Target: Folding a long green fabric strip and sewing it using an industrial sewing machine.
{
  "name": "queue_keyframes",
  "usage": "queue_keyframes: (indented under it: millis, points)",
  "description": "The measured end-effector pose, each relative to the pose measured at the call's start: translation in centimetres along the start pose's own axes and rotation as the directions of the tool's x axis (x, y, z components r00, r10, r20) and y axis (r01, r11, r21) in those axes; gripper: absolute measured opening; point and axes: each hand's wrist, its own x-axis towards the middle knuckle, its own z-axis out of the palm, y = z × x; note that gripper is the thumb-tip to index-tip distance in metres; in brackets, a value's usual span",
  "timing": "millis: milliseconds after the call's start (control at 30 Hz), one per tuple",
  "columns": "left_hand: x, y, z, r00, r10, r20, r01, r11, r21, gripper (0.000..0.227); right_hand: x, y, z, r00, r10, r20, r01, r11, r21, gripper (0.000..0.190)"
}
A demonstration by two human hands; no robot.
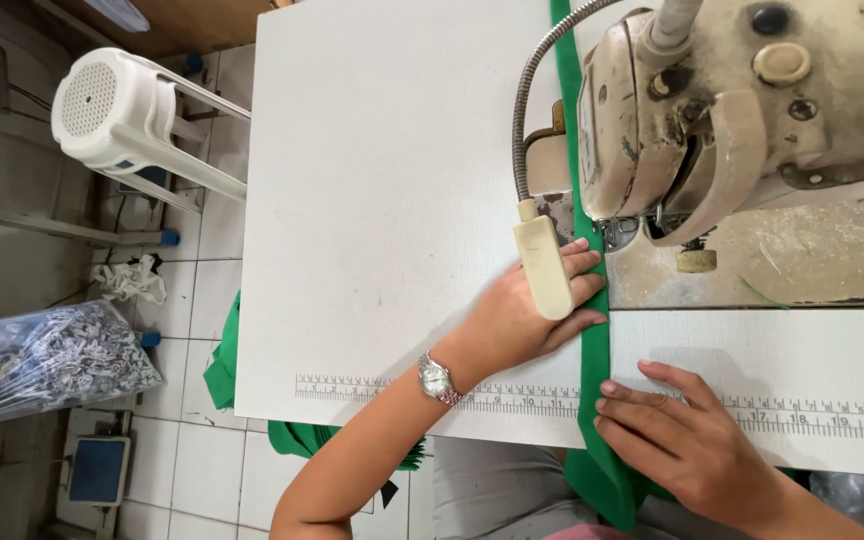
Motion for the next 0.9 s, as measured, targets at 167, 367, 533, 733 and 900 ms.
queue_keyframes:
  millis: [167, 367, 533, 733, 900]
  points:
    - [0.3, 0.3, -0.1, 1.000, 0.021, -0.002, -0.021, 0.993, 0.117, 0.028, 0.3, 0.0, -0.3, 1.000, -0.007, 0.011, 0.007, 1.000, 0.003, 0.017]
    - [0.4, 0.7, 0.1, 0.998, 0.052, 0.028, -0.058, 0.953, 0.296, 0.025, 0.0, 0.0, -0.1, 0.999, 0.033, 0.017, -0.033, 0.999, 0.015, 0.015]
    - [1.1, 1.6, -0.5, 0.987, 0.121, 0.102, -0.156, 0.855, 0.494, 0.021, 1.3, 0.0, -0.6, 1.000, -0.011, -0.007, 0.011, 1.000, 0.007, 0.014]
    - [1.6, 0.8, -0.3, 0.987, 0.118, 0.113, -0.162, 0.805, 0.571, 0.021, 1.5, 1.4, -0.2, 0.999, -0.044, -0.019, 0.044, 0.999, -0.002, 0.016]
    - [2.1, 0.3, -0.3, 0.983, 0.177, 0.052, -0.176, 0.824, 0.539, 0.020, 1.6, 2.0, 0.0, 0.999, 0.025, -0.025, -0.024, 0.999, 0.040, 0.017]
